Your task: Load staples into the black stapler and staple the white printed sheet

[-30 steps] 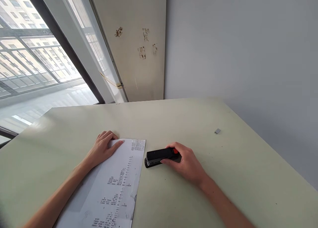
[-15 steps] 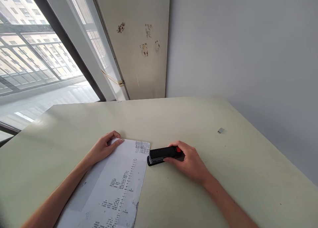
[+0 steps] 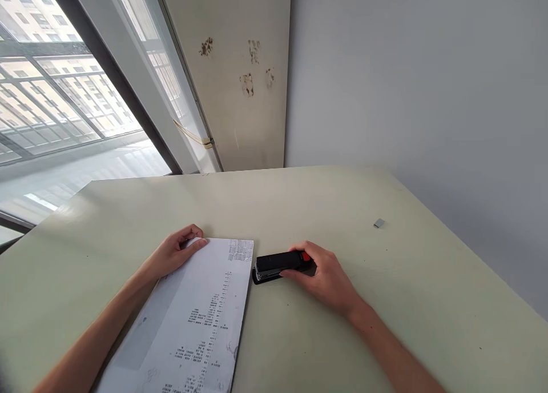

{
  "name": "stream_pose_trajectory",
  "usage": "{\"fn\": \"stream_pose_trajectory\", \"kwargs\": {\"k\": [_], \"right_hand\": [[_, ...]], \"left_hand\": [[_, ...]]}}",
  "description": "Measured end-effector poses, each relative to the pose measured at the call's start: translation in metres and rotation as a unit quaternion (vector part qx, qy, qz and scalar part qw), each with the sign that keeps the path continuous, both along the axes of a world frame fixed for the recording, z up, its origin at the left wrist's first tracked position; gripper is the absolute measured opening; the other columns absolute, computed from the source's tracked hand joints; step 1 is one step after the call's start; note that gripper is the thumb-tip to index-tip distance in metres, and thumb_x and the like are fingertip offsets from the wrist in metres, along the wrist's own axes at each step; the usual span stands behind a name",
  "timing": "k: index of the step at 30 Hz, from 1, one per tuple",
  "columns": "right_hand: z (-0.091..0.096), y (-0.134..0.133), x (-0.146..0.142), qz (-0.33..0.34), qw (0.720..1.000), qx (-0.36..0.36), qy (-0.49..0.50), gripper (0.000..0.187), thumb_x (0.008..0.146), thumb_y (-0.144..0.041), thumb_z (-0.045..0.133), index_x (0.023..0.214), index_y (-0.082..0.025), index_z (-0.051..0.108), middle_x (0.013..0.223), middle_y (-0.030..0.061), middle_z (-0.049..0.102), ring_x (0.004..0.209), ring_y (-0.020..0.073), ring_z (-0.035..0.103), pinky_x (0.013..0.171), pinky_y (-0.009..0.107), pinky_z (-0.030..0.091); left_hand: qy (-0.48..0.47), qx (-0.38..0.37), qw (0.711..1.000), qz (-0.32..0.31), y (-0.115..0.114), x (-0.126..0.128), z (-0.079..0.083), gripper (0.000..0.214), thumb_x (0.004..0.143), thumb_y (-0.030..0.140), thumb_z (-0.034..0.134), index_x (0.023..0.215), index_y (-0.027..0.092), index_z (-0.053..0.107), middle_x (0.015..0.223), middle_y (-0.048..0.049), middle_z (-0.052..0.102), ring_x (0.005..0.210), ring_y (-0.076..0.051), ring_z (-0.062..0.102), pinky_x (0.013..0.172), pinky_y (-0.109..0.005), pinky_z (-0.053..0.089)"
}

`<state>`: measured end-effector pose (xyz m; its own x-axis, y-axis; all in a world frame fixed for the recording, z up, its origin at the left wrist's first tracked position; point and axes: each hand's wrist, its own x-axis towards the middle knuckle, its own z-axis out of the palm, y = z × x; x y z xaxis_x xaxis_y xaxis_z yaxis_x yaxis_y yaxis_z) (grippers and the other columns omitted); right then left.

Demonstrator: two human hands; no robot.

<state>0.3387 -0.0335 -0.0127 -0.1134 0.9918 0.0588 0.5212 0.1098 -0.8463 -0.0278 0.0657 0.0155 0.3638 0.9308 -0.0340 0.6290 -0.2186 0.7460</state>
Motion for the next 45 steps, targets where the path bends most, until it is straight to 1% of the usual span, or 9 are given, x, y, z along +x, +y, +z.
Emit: {"fn": "stream_pose_trajectory", "kwargs": {"k": [4, 8, 14, 17, 22, 29, 34, 39, 45], "right_hand": [[0.000, 0.002, -0.002, -0.004, 1.000, 0.006, -0.007, 0.036, 0.088, -0.059, 0.072, 0.108, -0.029, 0.069, 0.100, 0.0042, 0.074, 0.089, 0.0242, 0.064, 0.080, 0.036, 0.055], [-0.001, 0.002, -0.002, -0.009, 1.000, 0.014, -0.016, 0.037, 0.088, -0.061, 0.072, 0.108, -0.029, 0.069, 0.100, 0.0039, 0.074, 0.088, 0.0241, 0.063, 0.078, 0.036, 0.054], [0.000, -0.001, 0.000, -0.058, 0.997, 0.034, -0.038, 0.036, 0.089, -0.062, 0.071, 0.104, -0.029, 0.069, 0.097, 0.0023, 0.074, 0.084, 0.0219, 0.063, 0.076, 0.034, 0.054], [-0.002, -0.001, 0.001, -0.076, 0.996, 0.035, -0.035, 0.039, 0.088, -0.062, 0.073, 0.106, -0.028, 0.069, 0.101, 0.0031, 0.075, 0.086, 0.0224, 0.065, 0.076, 0.034, 0.056], [-0.005, -0.002, 0.003, -0.101, 0.994, 0.029, -0.041, 0.042, 0.086, -0.063, 0.074, 0.108, -0.027, 0.069, 0.101, 0.0045, 0.075, 0.087, 0.0244, 0.067, 0.074, 0.036, 0.057], [-0.008, -0.003, 0.006, -0.104, 0.992, 0.041, -0.060, 0.042, 0.087, -0.063, 0.073, 0.108, -0.027, 0.069, 0.101, 0.0048, 0.076, 0.087, 0.0245, 0.068, 0.076, 0.036, 0.057], [-0.006, -0.004, 0.004, -0.109, 0.991, 0.040, -0.063, 0.042, 0.086, -0.063, 0.073, 0.108, -0.028, 0.069, 0.100, 0.0037, 0.076, 0.085, 0.0235, 0.068, 0.074, 0.035, 0.057], [-0.004, -0.004, 0.001, -0.110, 0.991, 0.040, -0.065, 0.044, 0.086, -0.065, 0.073, 0.107, -0.027, 0.069, 0.099, 0.0044, 0.076, 0.085, 0.0240, 0.068, 0.073, 0.035, 0.057], [-0.005, -0.003, 0.000, -0.105, 0.992, 0.044, -0.056, 0.042, 0.087, -0.063, 0.073, 0.108, -0.028, 0.068, 0.103, 0.0049, 0.077, 0.087, 0.0242, 0.068, 0.077, 0.037, 0.057]], "left_hand": [[0.000, -0.003, 1.000, -0.002, -0.004, 0.009, 0.000, 0.038, 0.095, 0.059, 0.058, 0.087, 0.022, 0.058, 0.075, 0.0014, 0.051, 0.065, -0.013, 0.041, 0.055, -0.025, 0.035], [0.007, -0.003, 1.000, 0.001, -0.008, 0.018, 0.000, 0.038, 0.094, 0.058, 0.060, 0.086, 0.022, 0.059, 0.075, 0.0014, 0.052, 0.064, -0.013, 0.040, 0.055, -0.026, 0.034], [0.007, 0.003, 1.000, 0.018, -0.011, 0.024, -0.001, 0.037, 0.094, 0.057, 0.060, 0.083, 0.022, 0.058, 0.072, 0.0026, 0.050, 0.062, -0.014, 0.039, 0.056, -0.027, 0.034], [0.006, 0.011, 1.000, 0.026, -0.012, 0.025, -0.003, 0.036, 0.094, 0.056, 0.060, 0.082, 0.022, 0.057, 0.071, 0.0028, 0.049, 0.062, -0.014, 0.038, 0.057, -0.027, 0.035], [0.003, 0.009, 1.000, 0.028, -0.013, 0.026, -0.006, 0.037, 0.093, 0.056, 0.060, 0.081, 0.021, 0.057, 0.074, 0.0011, 0.053, 0.064, -0.014, 0.041, 0.057, -0.027, 0.034], [0.005, 0.007, 0.999, 0.043, -0.016, 0.033, -0.008, 0.034, 0.092, 0.053, 0.060, 0.079, 0.021, 0.058, 0.074, 0.0001, 0.060, 0.065, -0.015, 0.047, 0.056, -0.026, 0.037], [0.010, -0.006, 0.999, 0.048, -0.017, 0.033, 0.000, 0.033, 0.090, 0.050, 0.062, 0.075, 0.021, 0.057, 0.072, 0.0014, 0.058, 0.062, -0.014, 0.046, 0.056, -0.026, 0.037], [0.006, -0.034, 0.999, 0.041, -0.018, 0.027, 0.007, 0.034, 0.089, 0.053, 0.063, 0.078, 0.021, 0.062, 0.073, 0.0007, 0.061, 0.062, -0.014, 0.048, 0.055, -0.026, 0.038], [0.004, -0.008, 0.999, 0.040, -0.021, 0.036, 0.002, 0.038, 0.091, 0.056, 0.062, 0.076, 0.021, 0.060, 0.072, -0.0002, 0.062, 0.065, -0.016, 0.052, 0.058, -0.027, 0.041]]}}
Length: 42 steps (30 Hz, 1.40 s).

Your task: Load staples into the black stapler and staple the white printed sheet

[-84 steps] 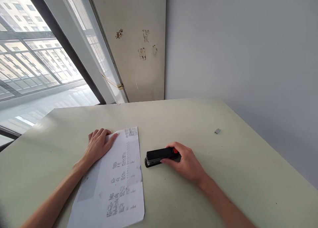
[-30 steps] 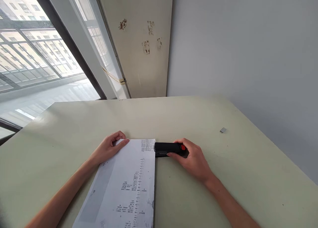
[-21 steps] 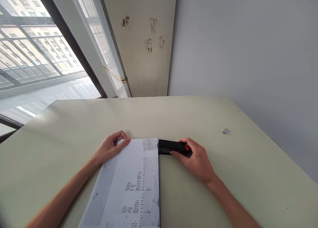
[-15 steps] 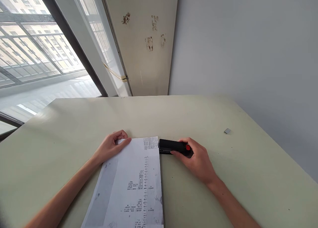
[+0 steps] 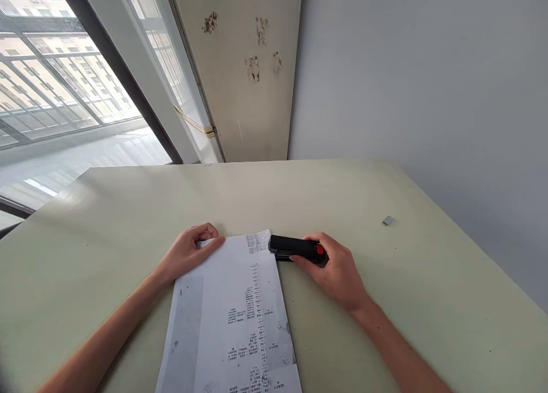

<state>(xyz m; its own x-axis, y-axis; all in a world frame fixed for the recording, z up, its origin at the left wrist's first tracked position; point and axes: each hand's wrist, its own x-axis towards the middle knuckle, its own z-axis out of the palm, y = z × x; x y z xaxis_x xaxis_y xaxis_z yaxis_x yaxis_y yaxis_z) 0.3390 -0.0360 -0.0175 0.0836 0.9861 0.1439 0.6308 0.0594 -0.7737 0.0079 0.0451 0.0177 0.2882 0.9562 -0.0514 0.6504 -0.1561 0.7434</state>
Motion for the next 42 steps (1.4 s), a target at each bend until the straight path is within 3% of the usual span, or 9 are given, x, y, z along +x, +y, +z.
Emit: {"fn": "stream_pose_trajectory", "kwargs": {"k": [6, 11, 17, 20, 23, 25, 27, 33, 42], "right_hand": [[-0.003, 0.001, 0.003, 0.014, 1.000, -0.014, 0.013, 0.041, 0.087, -0.063, 0.074, 0.109, -0.029, 0.067, 0.103, 0.0032, 0.076, 0.087, 0.0234, 0.067, 0.076, 0.035, 0.056], [-0.002, 0.006, 0.010, 0.044, 0.998, -0.038, 0.033, 0.040, 0.089, -0.062, 0.072, 0.111, -0.030, 0.066, 0.109, 0.0029, 0.074, 0.092, 0.0238, 0.065, 0.081, 0.036, 0.054], [0.013, 0.013, 0.019, 0.088, 0.995, -0.053, -0.010, 0.042, 0.090, -0.066, 0.068, 0.116, -0.032, 0.067, 0.128, 0.0053, 0.072, 0.101, 0.0264, 0.067, 0.087, 0.039, 0.056], [0.028, 0.015, 0.017, 0.086, 0.993, -0.078, -0.036, 0.052, 0.091, -0.070, 0.064, 0.129, -0.034, 0.066, 0.141, 0.0069, 0.066, 0.114, 0.0308, 0.067, 0.088, 0.040, 0.058], [0.045, 0.022, 0.002, 0.057, 0.992, -0.105, -0.037, 0.054, 0.099, -0.072, 0.045, 0.132, -0.035, 0.064, 0.144, 0.0065, 0.065, 0.118, 0.0323, 0.067, 0.090, 0.045, 0.060], [0.053, 0.030, -0.013, 0.048, 0.989, -0.132, -0.052, 0.056, 0.102, -0.073, 0.035, 0.133, -0.035, 0.063, 0.142, 0.0053, 0.067, 0.116, 0.0314, 0.068, 0.097, 0.051, 0.058], [0.059, 0.039, -0.028, 0.055, 0.986, -0.143, -0.071, 0.059, 0.103, -0.073, 0.029, 0.135, -0.036, 0.061, 0.146, 0.0039, 0.065, 0.128, 0.0316, 0.063, 0.109, 0.053, 0.052], [0.061, 0.054, -0.055, 0.088, 0.972, -0.166, -0.139, 0.065, 0.104, -0.073, 0.019, 0.143, -0.038, 0.056, 0.159, -0.0022, 0.055, 0.153, 0.0310, 0.042, 0.120, 0.054, 0.043], [0.061, 0.055, -0.060, 0.088, 0.971, -0.152, -0.163, 0.066, 0.105, -0.069, 0.015, 0.144, -0.036, 0.057, 0.157, -0.0023, 0.056, 0.149, 0.0292, 0.048, 0.119, 0.053, 0.045]], "left_hand": [[0.027, 0.021, 0.999, -0.004, -0.002, 0.011, -0.011, 0.037, 0.091, 0.059, 0.063, 0.082, 0.024, 0.070, 0.088, -0.0031, 0.073, 0.089, -0.024, 0.063, 0.076, -0.033, 0.049], [0.033, 0.036, 0.999, -0.019, -0.007, 0.021, -0.019, 0.033, 0.094, 0.058, 0.061, 0.089, 0.028, 0.074, 0.084, -0.0042, 0.074, 0.108, -0.031, 0.062, 0.090, -0.040, 0.050], [0.016, 0.048, 0.998, -0.043, -0.009, 0.033, -0.023, 0.027, 0.095, 0.052, 0.062, 0.091, 0.029, 0.074, 0.091, -0.0033, 0.076, 0.114, -0.031, 0.060, 0.092, -0.042, 0.050], [0.008, 0.047, 0.998, -0.044, -0.009, 0.037, -0.024, 0.028, 0.096, 0.052, 0.061, 0.092, 0.028, 0.074, 0.083, -0.0037, 0.075, 0.113, -0.032, 0.060, 0.094, -0.043, 0.050], [0.002, 0.059, 0.996, -0.060, -0.009, 0.038, -0.024, 0.027, 0.097, 0.050, 0.060, 0.090, 0.027, 0.073, 0.082, -0.0025, 0.075, 0.109, -0.030, 0.063, 0.099, -0.045, 0.048], [-0.002, 0.068, 0.995, -0.073, -0.008, 0.037, -0.025, 0.026, 0.098, 0.048, 0.060, 0.090, 0.027, 0.073, 0.083, -0.0009, 0.076, 0.105, -0.028, 0.065, 0.103, -0.044, 0.046], [-0.005, 0.073, 0.994, -0.082, -0.007, 0.036, -0.027, 0.025, 0.098, 0.047, 0.059, 0.091, 0.027, 0.073, 0.079, 0.0006, 0.075, 0.101, -0.026, 0.067, 0.105, -0.043, 0.045], [-0.005, 0.086, 0.992, -0.095, -0.003, 0.036, -0.031, 0.025, 0.100, 0.045, 0.059, 0.091, 0.026, 0.072, 0.060, 0.0036, 0.066, 0.081, -0.021, 0.067, 0.105, -0.042, 0.044], [-0.008, 0.096, 0.988, -0.122, 0.004, 0.040, -0.037, 0.024, 0.100, 0.043, 0.060, 0.090, 0.024, 0.071, 0.075, 0.0017, 0.076, 0.084, -0.020, 0.070, 0.103, -0.039, 0.045]]}}
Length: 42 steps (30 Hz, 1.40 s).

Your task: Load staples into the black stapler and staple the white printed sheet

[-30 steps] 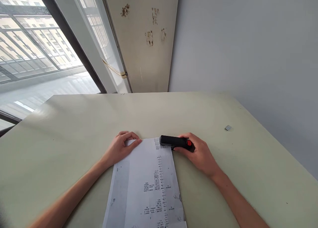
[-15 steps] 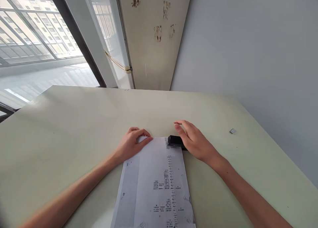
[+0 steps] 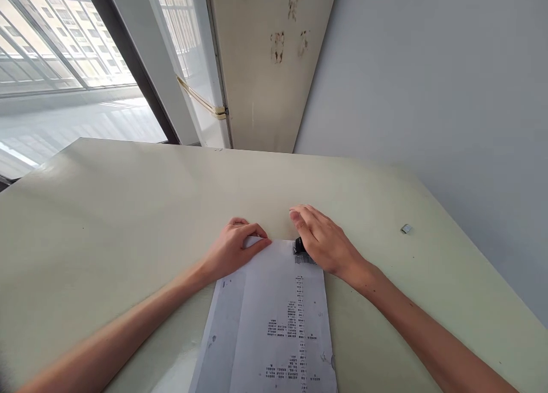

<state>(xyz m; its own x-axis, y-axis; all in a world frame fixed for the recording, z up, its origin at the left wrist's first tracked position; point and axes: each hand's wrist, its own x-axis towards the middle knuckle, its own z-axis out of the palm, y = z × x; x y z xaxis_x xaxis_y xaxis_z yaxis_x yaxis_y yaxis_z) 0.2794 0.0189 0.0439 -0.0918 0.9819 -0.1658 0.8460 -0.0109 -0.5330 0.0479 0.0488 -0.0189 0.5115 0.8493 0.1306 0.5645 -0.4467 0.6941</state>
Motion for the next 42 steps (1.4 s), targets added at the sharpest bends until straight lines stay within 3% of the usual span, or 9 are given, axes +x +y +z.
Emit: {"fn": "stream_pose_trajectory", "kwargs": {"k": [5, 11, 19, 29, 42], "right_hand": [[-0.001, 0.002, -0.001, 0.004, 1.000, -0.005, -0.006, 0.064, 0.106, -0.067, 0.016, 0.146, -0.035, 0.056, 0.158, -0.0020, 0.056, 0.147, 0.0292, 0.050, 0.119, 0.052, 0.045], [-0.001, 0.001, 0.001, -0.013, 1.000, -0.018, 0.000, 0.062, 0.106, -0.067, 0.017, 0.144, -0.038, 0.056, 0.156, -0.0037, 0.058, 0.145, 0.0285, 0.054, 0.115, 0.051, 0.050], [-0.001, 0.001, 0.002, -0.014, 1.000, -0.015, 0.022, 0.062, 0.106, -0.068, 0.018, 0.144, -0.038, 0.057, 0.156, -0.0030, 0.058, 0.143, 0.0289, 0.055, 0.116, 0.051, 0.049], [-0.001, 0.003, 0.000, -0.004, 1.000, -0.010, 0.011, 0.061, 0.107, -0.066, 0.019, 0.142, -0.036, 0.058, 0.155, -0.0017, 0.059, 0.143, 0.0287, 0.055, 0.115, 0.050, 0.050], [0.005, 0.000, -0.014, 0.002, 1.000, -0.006, -0.026, 0.058, 0.108, -0.063, 0.019, 0.140, -0.039, 0.060, 0.153, -0.0034, 0.061, 0.136, 0.0296, 0.061, 0.109, 0.050, 0.054]], "left_hand": [[-0.004, -0.009, 1.000, 0.001, -0.003, 0.001, 0.003, 0.022, 0.100, 0.041, 0.061, 0.089, 0.024, 0.070, 0.078, 0.0024, 0.077, 0.087, -0.020, 0.070, 0.103, -0.039, 0.045], [-0.003, -0.041, 0.999, -0.005, 0.002, -0.010, 0.006, 0.021, 0.099, 0.042, 0.061, 0.092, 0.026, 0.072, 0.090, 0.0002, 0.079, 0.109, -0.024, 0.065, 0.091, -0.035, 0.051], [-0.031, -0.032, 0.998, -0.045, 0.013, -0.024, 0.015, 0.018, 0.094, 0.039, 0.065, 0.083, 0.025, 0.067, 0.079, 0.0024, 0.074, 0.086, -0.018, 0.067, 0.085, -0.032, 0.051], [-0.004, -0.039, 0.999, -0.008, 0.007, -0.012, 0.007, 0.019, 0.095, 0.039, 0.062, 0.085, 0.025, 0.069, 0.086, -0.0007, 0.077, 0.103, -0.023, 0.066, 0.089, -0.035, 0.054], [0.007, -0.030, 1.000, -0.006, 0.002, -0.013, 0.016, 0.020, 0.096, 0.042, 0.063, 0.088, 0.026, 0.071, 0.083, -0.0009, 0.076, 0.101, -0.025, 0.067, 0.097, -0.039, 0.052]]}}
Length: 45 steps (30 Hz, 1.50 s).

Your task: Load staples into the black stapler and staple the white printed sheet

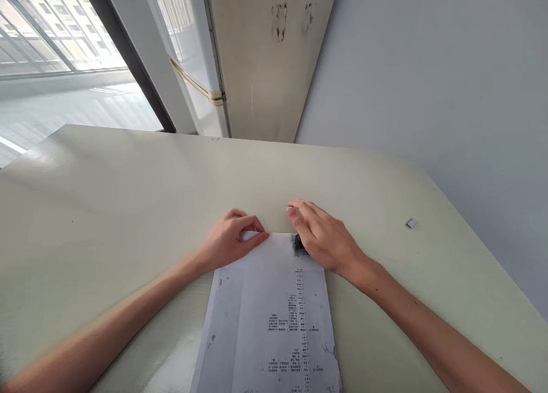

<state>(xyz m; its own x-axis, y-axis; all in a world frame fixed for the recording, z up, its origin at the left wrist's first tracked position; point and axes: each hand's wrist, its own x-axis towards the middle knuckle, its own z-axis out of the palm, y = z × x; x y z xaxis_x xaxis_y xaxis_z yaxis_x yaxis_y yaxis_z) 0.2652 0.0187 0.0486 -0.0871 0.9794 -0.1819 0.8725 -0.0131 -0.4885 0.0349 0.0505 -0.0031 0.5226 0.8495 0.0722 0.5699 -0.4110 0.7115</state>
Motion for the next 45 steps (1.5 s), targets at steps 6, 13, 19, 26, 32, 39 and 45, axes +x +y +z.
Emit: {"fn": "stream_pose_trajectory", "kwargs": {"k": [6, 13, 19, 26, 32, 39, 45], "right_hand": [[-0.0010, -0.0019, -0.0026, 0.001, 1.000, -0.003, -0.002, 0.058, 0.108, -0.064, 0.019, 0.140, -0.038, 0.060, 0.151, -0.0031, 0.062, 0.134, 0.0300, 0.062, 0.110, 0.052, 0.053], [-0.0028, -0.0010, 0.0000, 0.000, 1.000, -0.009, -0.004, 0.057, 0.107, -0.064, 0.019, 0.138, -0.039, 0.060, 0.149, -0.0029, 0.064, 0.135, 0.0306, 0.061, 0.110, 0.055, 0.052], [-0.0022, -0.0009, -0.0024, 0.005, 1.000, 0.002, -0.012, 0.057, 0.107, -0.063, 0.019, 0.137, -0.040, 0.062, 0.146, -0.0025, 0.066, 0.128, 0.0304, 0.065, 0.107, 0.053, 0.055], [-0.0030, 0.0003, -0.0043, 0.003, 0.999, -0.016, -0.034, 0.057, 0.107, -0.065, 0.018, 0.137, -0.040, 0.060, 0.151, -0.0043, 0.061, 0.133, 0.0305, 0.062, 0.108, 0.055, 0.053], [-0.0050, 0.0007, -0.0058, 0.011, 0.999, -0.015, -0.040, 0.058, 0.107, -0.064, 0.018, 0.140, -0.038, 0.057, 0.155, -0.0027, 0.058, 0.142, 0.0311, 0.055, 0.112, 0.058, 0.050], [-0.0052, 0.0008, -0.0056, 0.007, 0.999, -0.007, -0.036, 0.056, 0.107, -0.063, 0.019, 0.138, -0.040, 0.060, 0.153, -0.0024, 0.060, 0.140, 0.0324, 0.057, 0.109, 0.058, 0.051], [-0.0061, 0.0015, -0.0055, 0.004, 0.999, -0.013, -0.039, 0.054, 0.108, -0.061, 0.019, 0.138, -0.040, 0.059, 0.154, -0.0030, 0.059, 0.140, 0.0318, 0.056, 0.110, 0.059, 0.050]], "left_hand": [[0.002, -0.009, 1.000, 0.000, 0.0006, -0.0008, -0.0037, 0.021, 0.096, 0.044, 0.063, 0.089, 0.026, 0.073, 0.081, -0.0018, 0.075, 0.105, -0.027, 0.066, 0.094, -0.039, 0.053], [-0.006, -0.009, 1.000, -0.012, 0.0011, 0.0002, -0.0049, 0.021, 0.096, 0.043, 0.063, 0.088, 0.026, 0.072, 0.081, -0.0003, 0.075, 0.102, -0.025, 0.067, 0.099, -0.040, 0.051], [-0.007, -0.006, 1.000, -0.016, 0.0020, 0.0005, -0.0065, 0.021, 0.096, 0.043, 0.063, 0.086, 0.026, 0.071, 0.081, 0.0003, 0.075, 0.100, -0.024, 0.066, 0.101, -0.041, 0.050], [-0.006, -0.011, 1.000, -0.020, 0.0013, 0.0005, -0.0050, 0.021, 0.097, 0.043, 0.063, 0.087, 0.027, 0.071, 0.080, 0.0006, 0.075, 0.101, -0.025, 0.066, 0.100, -0.040, 0.049], [-0.009, -0.009, 1.000, -0.019, 0.0014, 0.0003, -0.0063, 0.021, 0.096, 0.043, 0.062, 0.087, 0.026, 0.071, 0.080, 0.0004, 0.075, 0.100, -0.024, 0.067, 0.101, -0.041, 0.049], [-0.012, -0.008, 1.000, -0.021, 0.0016, 0.0005, -0.0074, 0.020, 0.096, 0.043, 0.063, 0.087, 0.027, 0.071, 0.082, 0.0009, 0.076, 0.099, -0.024, 0.068, 0.102, -0.041, 0.049], [-0.011, -0.006, 1.000, -0.020, 0.0015, 0.0004, -0.0077, 0.020, 0.097, 0.042, 0.063, 0.086, 0.026, 0.070, 0.080, 0.0010, 0.076, 0.100, -0.024, 0.067, 0.101, -0.040, 0.048]]}}
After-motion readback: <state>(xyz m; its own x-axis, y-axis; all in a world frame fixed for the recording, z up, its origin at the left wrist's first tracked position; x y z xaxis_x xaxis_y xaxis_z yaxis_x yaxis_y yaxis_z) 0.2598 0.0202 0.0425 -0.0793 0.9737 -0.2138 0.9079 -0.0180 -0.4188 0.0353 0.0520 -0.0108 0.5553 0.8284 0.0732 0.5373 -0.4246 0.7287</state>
